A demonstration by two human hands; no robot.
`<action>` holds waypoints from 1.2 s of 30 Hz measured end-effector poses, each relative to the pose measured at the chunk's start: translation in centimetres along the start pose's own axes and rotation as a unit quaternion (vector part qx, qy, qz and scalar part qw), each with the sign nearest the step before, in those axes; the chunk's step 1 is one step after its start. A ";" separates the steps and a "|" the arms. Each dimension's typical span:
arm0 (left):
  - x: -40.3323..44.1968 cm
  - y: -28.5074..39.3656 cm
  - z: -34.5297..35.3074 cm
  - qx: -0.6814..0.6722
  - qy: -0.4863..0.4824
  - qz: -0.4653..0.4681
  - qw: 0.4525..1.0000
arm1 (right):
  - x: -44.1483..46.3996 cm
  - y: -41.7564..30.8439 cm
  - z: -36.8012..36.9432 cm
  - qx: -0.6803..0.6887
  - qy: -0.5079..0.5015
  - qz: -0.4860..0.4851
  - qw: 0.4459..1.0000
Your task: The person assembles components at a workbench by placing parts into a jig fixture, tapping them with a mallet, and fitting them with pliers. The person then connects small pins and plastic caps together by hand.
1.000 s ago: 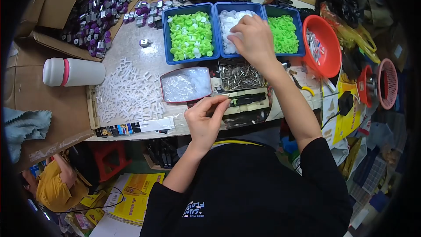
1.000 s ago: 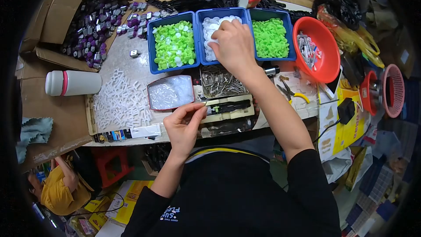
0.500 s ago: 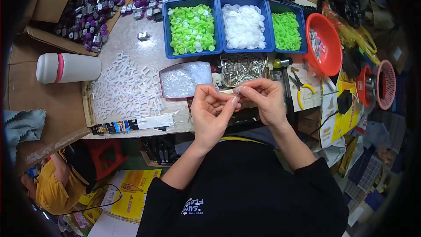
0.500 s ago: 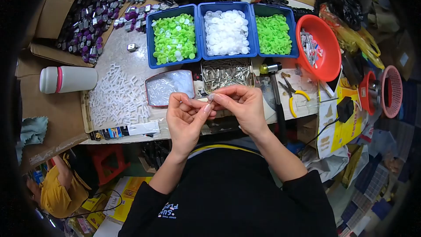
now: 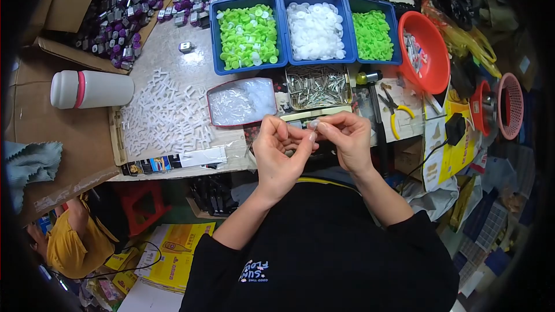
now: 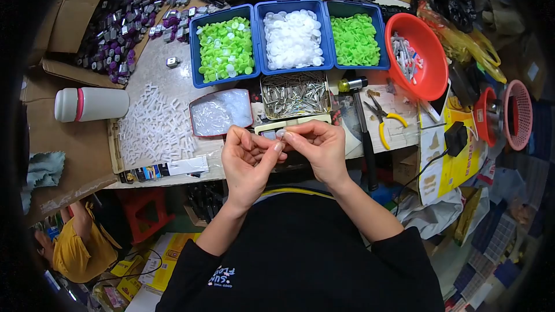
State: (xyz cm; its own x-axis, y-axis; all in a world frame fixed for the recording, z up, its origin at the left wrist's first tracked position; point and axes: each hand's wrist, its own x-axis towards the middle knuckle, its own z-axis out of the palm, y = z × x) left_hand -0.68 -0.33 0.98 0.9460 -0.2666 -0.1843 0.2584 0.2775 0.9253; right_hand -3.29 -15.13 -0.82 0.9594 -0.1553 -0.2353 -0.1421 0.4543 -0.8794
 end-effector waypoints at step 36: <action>2.9 -0.2 -1.5 0.479 -0.068 0.238 0.842 | 1.1 -1.0 -1.4 -0.612 -0.083 -0.370 0.695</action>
State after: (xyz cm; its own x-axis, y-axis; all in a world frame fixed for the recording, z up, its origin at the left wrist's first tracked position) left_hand 2.31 0.21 -0.22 0.8494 -0.4578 0.2625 -0.4824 -0.4719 0.7380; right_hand -2.41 -16.97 -0.76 0.8806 0.2001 0.4294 0.4015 -0.7965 -0.4521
